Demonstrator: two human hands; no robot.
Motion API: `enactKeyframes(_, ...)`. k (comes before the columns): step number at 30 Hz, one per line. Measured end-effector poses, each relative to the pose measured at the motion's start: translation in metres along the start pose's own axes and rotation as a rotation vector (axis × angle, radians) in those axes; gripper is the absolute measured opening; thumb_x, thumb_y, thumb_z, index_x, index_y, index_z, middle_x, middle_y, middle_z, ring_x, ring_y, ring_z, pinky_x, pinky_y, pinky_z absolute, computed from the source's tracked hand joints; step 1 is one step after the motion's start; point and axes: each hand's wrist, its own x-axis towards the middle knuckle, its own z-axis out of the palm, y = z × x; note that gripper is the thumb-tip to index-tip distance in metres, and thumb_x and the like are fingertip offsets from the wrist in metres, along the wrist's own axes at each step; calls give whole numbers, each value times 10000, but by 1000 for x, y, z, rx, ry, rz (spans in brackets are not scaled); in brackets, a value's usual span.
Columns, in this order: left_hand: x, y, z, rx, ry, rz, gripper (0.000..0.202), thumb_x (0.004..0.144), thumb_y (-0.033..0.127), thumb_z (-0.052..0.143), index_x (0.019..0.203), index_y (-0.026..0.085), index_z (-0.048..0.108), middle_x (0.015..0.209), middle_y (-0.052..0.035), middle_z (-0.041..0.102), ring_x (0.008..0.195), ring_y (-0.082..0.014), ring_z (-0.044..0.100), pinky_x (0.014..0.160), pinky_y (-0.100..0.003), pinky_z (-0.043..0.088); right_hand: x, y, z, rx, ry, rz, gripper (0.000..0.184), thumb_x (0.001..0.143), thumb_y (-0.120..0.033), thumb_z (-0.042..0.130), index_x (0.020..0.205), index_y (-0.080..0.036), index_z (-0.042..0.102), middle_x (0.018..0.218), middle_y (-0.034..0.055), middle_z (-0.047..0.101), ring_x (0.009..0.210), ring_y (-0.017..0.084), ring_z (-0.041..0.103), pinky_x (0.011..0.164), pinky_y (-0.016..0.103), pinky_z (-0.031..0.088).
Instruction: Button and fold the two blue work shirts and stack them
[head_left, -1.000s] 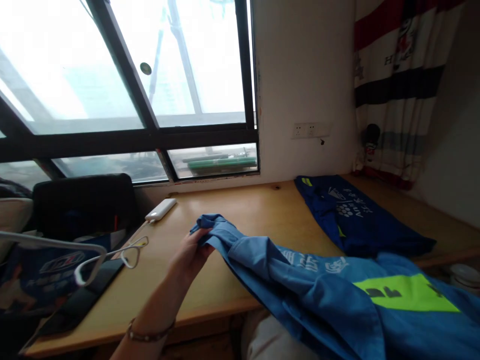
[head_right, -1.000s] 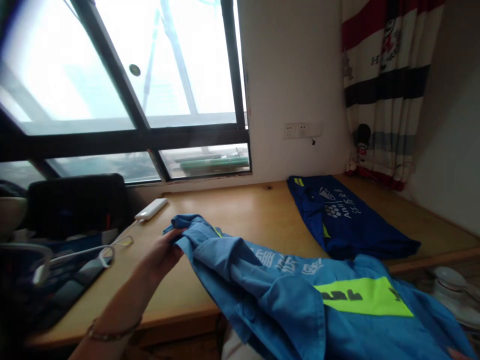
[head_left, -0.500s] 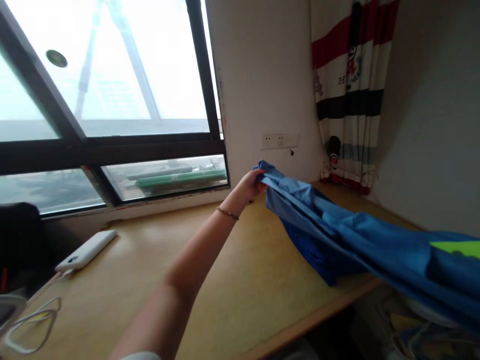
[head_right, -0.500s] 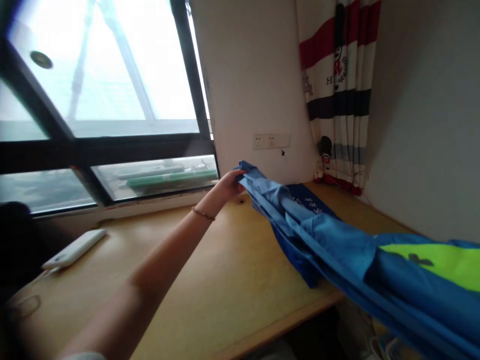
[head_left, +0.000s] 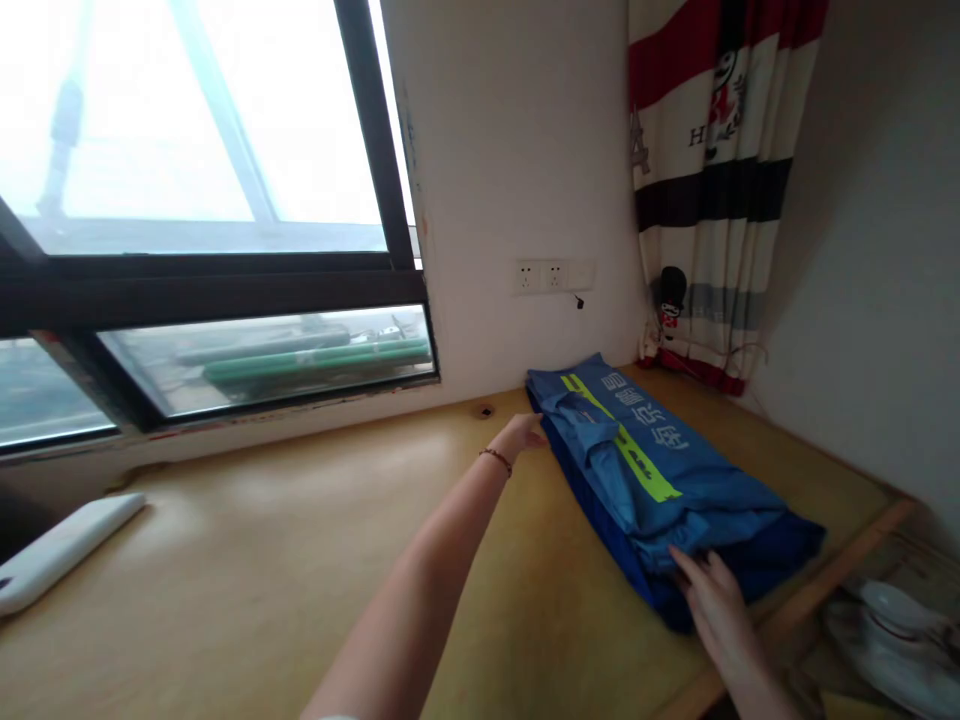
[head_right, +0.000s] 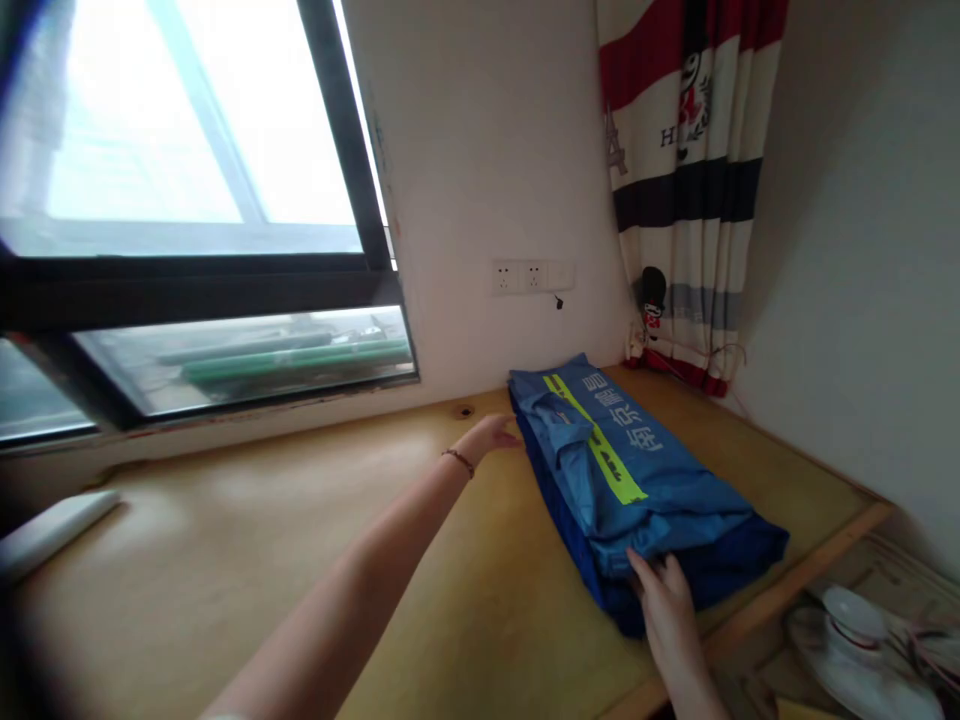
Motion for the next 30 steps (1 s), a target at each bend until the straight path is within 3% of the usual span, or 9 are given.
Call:
enactKeyframes(2,7,-27,0,62,18,-99,313,781,183,512,1022,-6,446,684,-125,579,567,-181,583,544,-311,473,0,4,0,181,2,136,379,553,-288,697,882,-196,534,812,-6,636,814,194,606,699,294,516)
enactKeyframes(4,12,-44,5,119,29,-155,287,771,228,543,950,9,491,642,-115,579,522,-160,567,526,-287,459,1,1,-2,229,10,174,348,527,-256,706,826,-196,538,785,-8,640,784,191,607,670,284,518)
enactKeyframes(10,16,-66,37,257,61,-206,132,720,162,612,751,49,549,534,-27,538,426,-73,472,448,-209,394,0,-8,-9,250,44,169,265,504,-236,694,695,-187,516,680,-24,627,660,177,602,603,293,515)
enactKeyframes(14,3,-83,50,278,86,-201,110,801,177,517,848,80,539,646,10,552,492,-58,505,482,-197,445,0,-8,-16,244,93,172,264,501,-203,665,712,-188,507,657,-43,609,596,156,585,550,283,502)
enactKeyframes(18,-21,-98,50,227,79,-151,92,783,84,502,865,47,520,573,-19,555,479,-99,550,526,-241,480,5,-15,-21,317,163,183,237,483,-147,621,676,-180,488,588,-69,561,511,116,534,470,241,464)
enactKeyframes(21,-46,-105,43,163,56,-105,86,771,30,481,851,37,512,543,-41,555,490,-115,576,555,-239,492,3,-24,-27,378,116,194,221,480,-140,615,613,-179,443,541,-75,524,503,111,520,445,231,440)
enactKeyframes(24,-75,-111,29,121,7,-61,50,749,28,506,795,45,520,588,-76,589,508,-125,593,564,-246,500,-4,-27,-37,385,53,176,191,501,-163,599,616,-186,449,577,-60,546,565,143,547,499,294,470)
enactKeyframes(27,-109,-118,2,107,-30,-32,47,723,60,556,758,51,527,641,-109,619,517,-141,601,546,-262,501,-7,-16,-51,290,81,117,135,520,-192,549,639,-194,484,571,-45,530,560,162,539,518,343,473)
enactKeyframes(30,-151,-124,-37,96,-21,2,110,703,127,607,756,68,531,702,-120,637,540,-138,608,537,-249,496,-8,-3,-64,79,160,34,124,525,-223,540,622,-190,469,545,-29,483,539,180,521,504,364,461)
